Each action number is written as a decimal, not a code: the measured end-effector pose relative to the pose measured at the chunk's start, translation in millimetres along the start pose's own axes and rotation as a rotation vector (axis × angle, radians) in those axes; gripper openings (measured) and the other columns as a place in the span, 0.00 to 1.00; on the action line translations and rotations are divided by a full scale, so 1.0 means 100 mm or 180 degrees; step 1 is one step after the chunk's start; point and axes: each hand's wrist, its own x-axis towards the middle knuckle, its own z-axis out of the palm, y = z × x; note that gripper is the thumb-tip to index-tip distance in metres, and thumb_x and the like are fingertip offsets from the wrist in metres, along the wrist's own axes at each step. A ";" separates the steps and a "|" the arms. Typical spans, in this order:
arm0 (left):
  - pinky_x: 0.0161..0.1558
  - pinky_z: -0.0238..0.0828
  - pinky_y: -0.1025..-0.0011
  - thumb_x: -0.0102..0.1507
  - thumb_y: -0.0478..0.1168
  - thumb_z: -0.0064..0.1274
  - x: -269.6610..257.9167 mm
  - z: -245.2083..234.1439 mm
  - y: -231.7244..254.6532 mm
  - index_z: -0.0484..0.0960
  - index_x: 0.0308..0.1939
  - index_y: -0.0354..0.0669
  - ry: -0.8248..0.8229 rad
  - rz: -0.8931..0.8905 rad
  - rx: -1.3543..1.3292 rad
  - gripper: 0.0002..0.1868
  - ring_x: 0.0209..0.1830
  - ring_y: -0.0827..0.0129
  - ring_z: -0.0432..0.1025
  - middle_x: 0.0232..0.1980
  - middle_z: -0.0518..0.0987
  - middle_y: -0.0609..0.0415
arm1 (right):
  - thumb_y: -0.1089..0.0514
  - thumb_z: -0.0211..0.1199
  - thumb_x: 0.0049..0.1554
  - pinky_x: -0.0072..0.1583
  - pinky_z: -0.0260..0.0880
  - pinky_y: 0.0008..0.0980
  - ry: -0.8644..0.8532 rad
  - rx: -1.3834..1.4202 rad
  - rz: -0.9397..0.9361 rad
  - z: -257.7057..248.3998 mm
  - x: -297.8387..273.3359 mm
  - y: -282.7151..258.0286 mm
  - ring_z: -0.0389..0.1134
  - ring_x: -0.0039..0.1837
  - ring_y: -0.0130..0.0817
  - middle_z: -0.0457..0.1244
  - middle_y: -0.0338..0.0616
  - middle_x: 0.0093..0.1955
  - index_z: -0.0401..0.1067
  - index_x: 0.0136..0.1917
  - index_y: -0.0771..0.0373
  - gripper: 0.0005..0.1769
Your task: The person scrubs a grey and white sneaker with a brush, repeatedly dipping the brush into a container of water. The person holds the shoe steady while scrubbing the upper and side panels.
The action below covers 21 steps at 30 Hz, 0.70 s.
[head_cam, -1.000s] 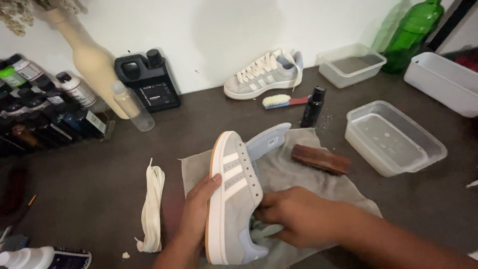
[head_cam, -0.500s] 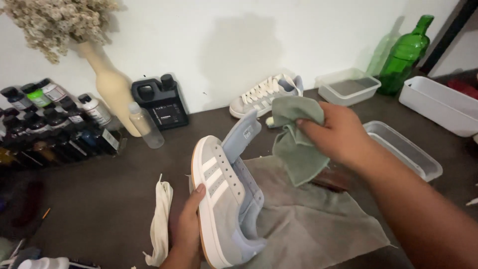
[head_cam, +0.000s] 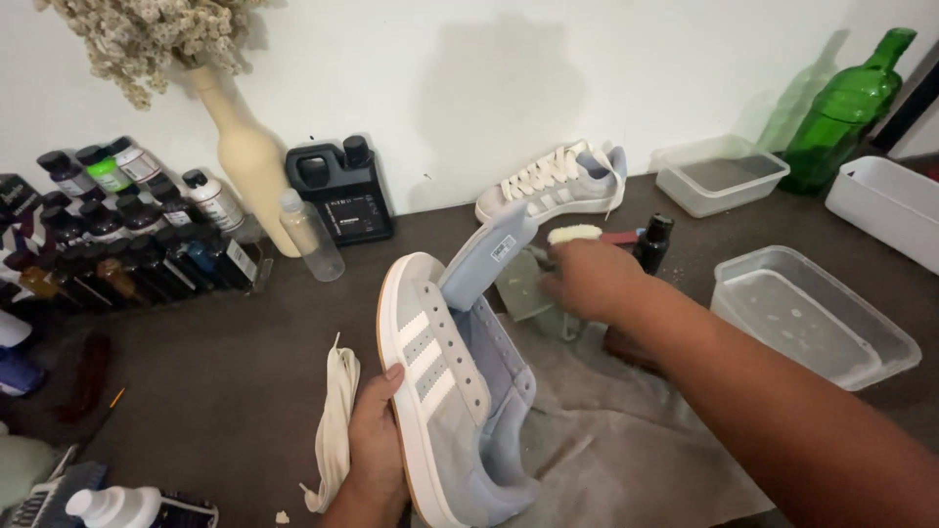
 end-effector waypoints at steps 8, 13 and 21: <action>0.61 0.71 0.48 0.63 0.45 0.46 -0.14 0.11 0.01 0.77 0.68 0.30 -0.0129 -0.0014 0.0303 0.32 0.56 0.41 0.75 0.58 0.81 0.31 | 0.43 0.54 0.64 0.50 0.71 0.56 0.0955 -0.0088 -0.0863 -0.11 -0.69 0.36 0.71 0.58 0.48 0.67 0.36 0.56 0.75 0.62 0.50 0.19; 0.60 0.70 0.48 0.65 0.51 0.44 -0.12 0.05 -0.04 0.76 0.71 0.35 -0.0311 -0.0263 0.0215 0.34 0.56 0.44 0.74 0.59 0.80 0.33 | 0.36 0.55 0.61 0.50 0.74 0.55 0.1309 -0.0276 -0.0830 -0.04 -1.13 0.77 0.74 0.58 0.48 0.70 0.36 0.62 0.75 0.65 0.46 0.25; 0.53 0.73 0.52 0.64 0.46 0.47 0.09 -0.20 -0.24 0.81 0.62 0.31 -0.0045 0.0055 0.0152 0.27 0.46 0.45 0.76 0.50 0.83 0.35 | 0.29 0.57 0.56 0.60 0.76 0.55 0.0275 -0.0441 -0.0106 0.22 -1.43 1.16 0.66 0.73 0.41 0.62 0.30 0.75 0.64 0.76 0.39 0.37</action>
